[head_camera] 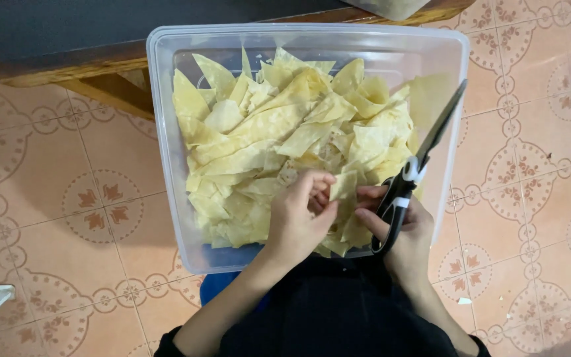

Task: Cutting thin pastry sheets into smaller, bite-sized pieces using a pair of scissors over a plastic container.

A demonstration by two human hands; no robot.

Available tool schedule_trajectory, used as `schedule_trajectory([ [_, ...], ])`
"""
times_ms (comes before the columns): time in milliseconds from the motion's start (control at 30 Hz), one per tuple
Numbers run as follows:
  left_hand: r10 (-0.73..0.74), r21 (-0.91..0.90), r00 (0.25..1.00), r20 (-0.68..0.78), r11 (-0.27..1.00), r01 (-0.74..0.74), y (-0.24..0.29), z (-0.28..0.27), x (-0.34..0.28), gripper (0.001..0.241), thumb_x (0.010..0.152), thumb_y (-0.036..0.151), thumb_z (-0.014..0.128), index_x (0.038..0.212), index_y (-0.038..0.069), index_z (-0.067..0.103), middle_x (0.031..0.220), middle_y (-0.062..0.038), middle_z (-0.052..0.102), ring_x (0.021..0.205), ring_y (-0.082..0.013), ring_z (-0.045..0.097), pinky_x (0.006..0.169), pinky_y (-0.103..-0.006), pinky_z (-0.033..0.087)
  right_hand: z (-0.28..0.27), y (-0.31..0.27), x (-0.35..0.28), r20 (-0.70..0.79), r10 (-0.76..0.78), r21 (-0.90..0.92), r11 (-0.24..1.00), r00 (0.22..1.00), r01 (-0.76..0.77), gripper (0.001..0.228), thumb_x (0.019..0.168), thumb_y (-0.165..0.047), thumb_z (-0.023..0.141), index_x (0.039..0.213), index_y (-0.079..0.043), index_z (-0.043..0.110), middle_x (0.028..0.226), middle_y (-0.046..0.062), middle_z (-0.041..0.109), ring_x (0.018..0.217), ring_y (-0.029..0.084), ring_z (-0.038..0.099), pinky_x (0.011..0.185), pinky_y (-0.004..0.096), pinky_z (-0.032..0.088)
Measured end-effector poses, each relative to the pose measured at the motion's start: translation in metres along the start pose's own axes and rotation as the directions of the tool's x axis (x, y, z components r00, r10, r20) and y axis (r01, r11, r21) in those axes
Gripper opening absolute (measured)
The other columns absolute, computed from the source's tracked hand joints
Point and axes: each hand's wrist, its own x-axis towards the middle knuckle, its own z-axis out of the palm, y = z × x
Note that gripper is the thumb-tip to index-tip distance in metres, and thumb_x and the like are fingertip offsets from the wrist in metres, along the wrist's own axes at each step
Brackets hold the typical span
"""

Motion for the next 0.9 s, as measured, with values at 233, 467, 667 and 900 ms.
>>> schedule_trajectory([
  [233,-0.109,-0.369,0.978,0.179,0.914,0.170,0.017,-0.009,-0.007,0.037,0.076,-0.008,0.081,0.111,0.001,0.073,0.091,-0.013,0.076,0.074,-0.0145,0.070,0.062,-0.0249,0.061,-0.016,0.015,-0.002,-0.035,-0.002,-0.068,0.998,0.999,0.000,0.036,0.070,0.004,0.090,0.099,0.006,0.069,0.081,0.016,0.072,0.074,0.020,0.072,0.071,0.030,0.059],
  [467,0.071,-0.201,0.990,0.122,0.979,-0.046,0.033,-0.020,0.003,0.024,0.080,0.006,0.082,0.102,0.001,0.074,0.104,-0.013,0.071,0.079,-0.0180,0.066,0.064,-0.0287,0.060,-0.040,0.022,0.011,0.186,-0.048,0.085,0.996,0.981,0.032,0.034,0.066,0.006,0.088,0.094,0.005,0.067,0.074,0.015,0.068,0.070,0.020,0.071,0.070,0.031,0.059],
  [667,0.248,-0.008,0.967,0.051,0.969,-0.248,0.047,-0.013,0.000,0.027,0.079,0.021,0.085,0.098,0.005,0.073,0.083,-0.008,0.063,0.068,-0.0250,0.064,0.058,-0.0337,0.057,-0.023,0.020,0.002,0.205,-0.064,0.238,0.971,0.977,0.014,0.035,0.062,0.009,0.085,0.090,0.006,0.064,0.072,0.017,0.065,0.067,0.023,0.068,0.068,0.033,0.058],
  [900,0.203,0.015,0.979,-0.003,0.979,-0.203,0.039,-0.033,0.003,0.025,0.077,-0.004,0.066,0.098,0.006,0.075,0.076,-0.008,0.069,0.066,-0.0239,0.064,0.066,-0.0363,0.054,-0.031,0.014,0.005,0.093,-0.056,0.204,0.978,0.994,0.036,0.039,0.064,0.009,0.083,0.095,0.005,0.060,0.080,0.017,0.065,0.074,0.021,0.067,0.074,0.031,0.056],
])
